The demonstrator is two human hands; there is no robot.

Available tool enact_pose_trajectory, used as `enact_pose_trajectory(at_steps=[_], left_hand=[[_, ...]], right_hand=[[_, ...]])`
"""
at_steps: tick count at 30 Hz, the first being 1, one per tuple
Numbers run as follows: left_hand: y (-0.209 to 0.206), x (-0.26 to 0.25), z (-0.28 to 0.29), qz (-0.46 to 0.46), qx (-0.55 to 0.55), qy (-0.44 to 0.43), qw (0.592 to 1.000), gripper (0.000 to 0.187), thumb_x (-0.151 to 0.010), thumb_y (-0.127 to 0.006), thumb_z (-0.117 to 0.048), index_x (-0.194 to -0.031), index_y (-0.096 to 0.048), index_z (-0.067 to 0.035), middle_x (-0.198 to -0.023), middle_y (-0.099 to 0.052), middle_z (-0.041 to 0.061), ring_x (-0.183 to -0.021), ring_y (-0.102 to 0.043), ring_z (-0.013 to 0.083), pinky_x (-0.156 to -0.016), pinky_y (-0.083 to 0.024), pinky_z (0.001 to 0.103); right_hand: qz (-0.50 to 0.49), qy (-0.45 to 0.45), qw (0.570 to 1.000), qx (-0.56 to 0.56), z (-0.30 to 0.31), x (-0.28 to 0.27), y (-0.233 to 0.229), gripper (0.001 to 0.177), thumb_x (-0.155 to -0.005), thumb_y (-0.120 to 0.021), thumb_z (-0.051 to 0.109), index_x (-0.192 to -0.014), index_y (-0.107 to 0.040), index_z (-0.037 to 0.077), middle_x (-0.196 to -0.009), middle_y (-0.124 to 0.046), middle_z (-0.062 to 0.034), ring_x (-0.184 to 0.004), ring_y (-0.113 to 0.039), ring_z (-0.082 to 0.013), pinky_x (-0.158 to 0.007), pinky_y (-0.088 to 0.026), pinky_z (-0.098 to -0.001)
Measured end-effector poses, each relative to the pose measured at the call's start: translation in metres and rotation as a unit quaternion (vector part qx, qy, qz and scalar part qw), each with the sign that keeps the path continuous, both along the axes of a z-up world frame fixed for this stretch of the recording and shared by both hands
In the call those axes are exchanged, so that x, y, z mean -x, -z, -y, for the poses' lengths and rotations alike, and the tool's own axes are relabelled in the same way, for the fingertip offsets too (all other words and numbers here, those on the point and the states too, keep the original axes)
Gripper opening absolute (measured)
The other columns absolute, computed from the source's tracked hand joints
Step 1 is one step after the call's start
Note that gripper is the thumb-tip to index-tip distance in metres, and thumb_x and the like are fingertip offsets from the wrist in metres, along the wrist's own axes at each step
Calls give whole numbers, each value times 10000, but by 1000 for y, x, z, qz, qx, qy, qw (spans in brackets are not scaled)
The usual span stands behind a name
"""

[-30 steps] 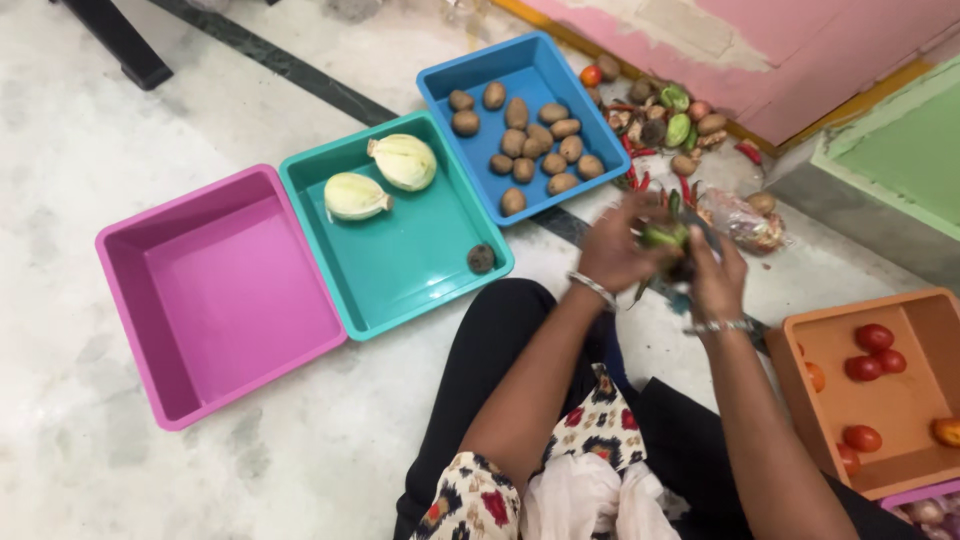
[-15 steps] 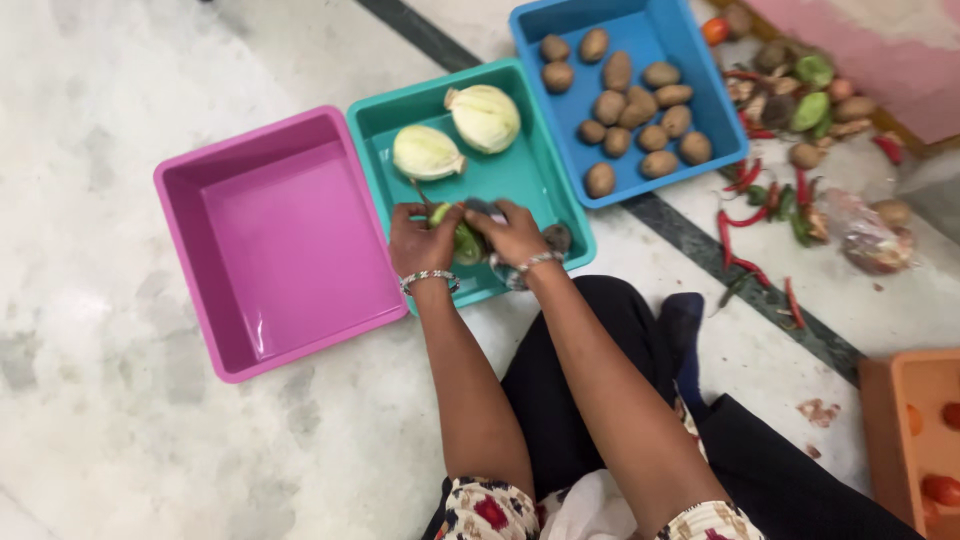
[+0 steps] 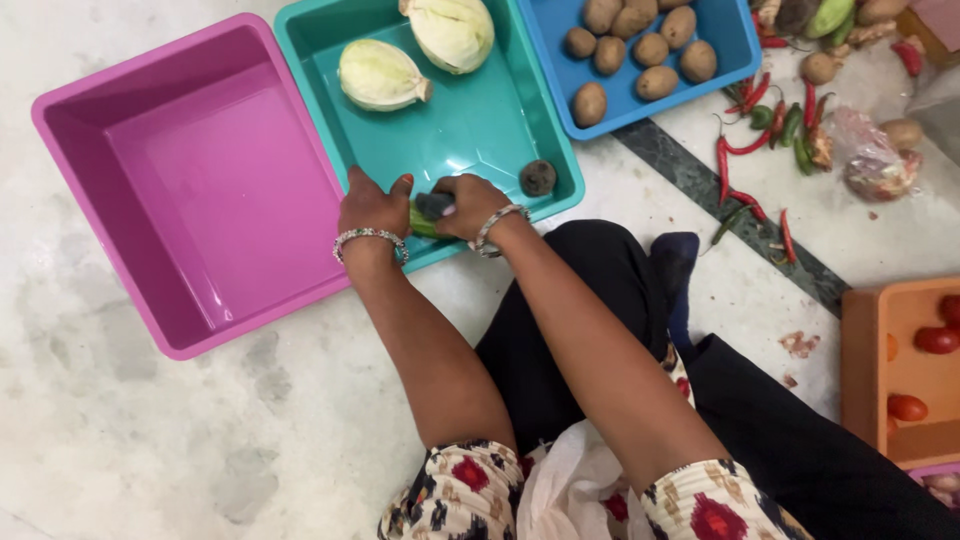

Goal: The person sits on the floor and peels several vegetables using a handheld peeler. They peel a cabbage, a green gourd, and multiple potatoes, placing the peeled items into a teal tray. The peeled skins fall onto the floor.

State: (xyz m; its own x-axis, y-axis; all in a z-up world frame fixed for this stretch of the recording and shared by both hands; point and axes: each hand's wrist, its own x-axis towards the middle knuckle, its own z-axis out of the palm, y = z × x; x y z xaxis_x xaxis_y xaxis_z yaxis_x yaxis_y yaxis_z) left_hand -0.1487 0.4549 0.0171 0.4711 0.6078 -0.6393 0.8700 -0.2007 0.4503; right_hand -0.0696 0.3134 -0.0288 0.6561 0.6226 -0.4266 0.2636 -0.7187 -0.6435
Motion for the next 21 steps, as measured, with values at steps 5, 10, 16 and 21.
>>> enact_pose_trajectory(at_steps=[5,10,16,21], left_hand=[[80,-8,-2,54,-85,112,989,643,-917,-619,-530,-1282,-609,-1,-1321,-591,297,-1227,-549,486,-1020,-469,535],[78,-8,-9,21,-88,159,983,617,-1001,-557,-515,-1086,-730,71,-1159,-661,357,-1130,-625,514,-969,-497,573],[-11,-5,36,88,-77,137,984,531,-1085,-441,-437,-1176,-697,19,-1089,-724,313,-1007,-709,473,-875,-529,528],[-64,-40,104,415,-78,167,891,554,-1035,-535,-423,-1395,-559,-3,-1250,-676,259,-1137,-671,410,-932,-528,466]], right_hand=[[71,7,992,-100,6,3,26,403,-673,-798,206,-1067,-783,121,-1076,-723,-223,-1004,-710,-371,-898,-578,-421],[38,25,990,-135,10,10,25,731,-625,-887,389,-1206,-633,27,-1064,-724,-251,-1005,-712,-388,-893,-562,-422],[73,133,966,-207,20,23,-14,654,-743,-826,238,-1243,-466,18,-1119,-670,-257,-1034,-670,-433,-862,-538,-473],[-44,197,839,-506,82,0,-37,537,-884,-750,106,-1360,-502,79,-1248,-624,-153,-1105,-615,-240,-916,-528,-381]])
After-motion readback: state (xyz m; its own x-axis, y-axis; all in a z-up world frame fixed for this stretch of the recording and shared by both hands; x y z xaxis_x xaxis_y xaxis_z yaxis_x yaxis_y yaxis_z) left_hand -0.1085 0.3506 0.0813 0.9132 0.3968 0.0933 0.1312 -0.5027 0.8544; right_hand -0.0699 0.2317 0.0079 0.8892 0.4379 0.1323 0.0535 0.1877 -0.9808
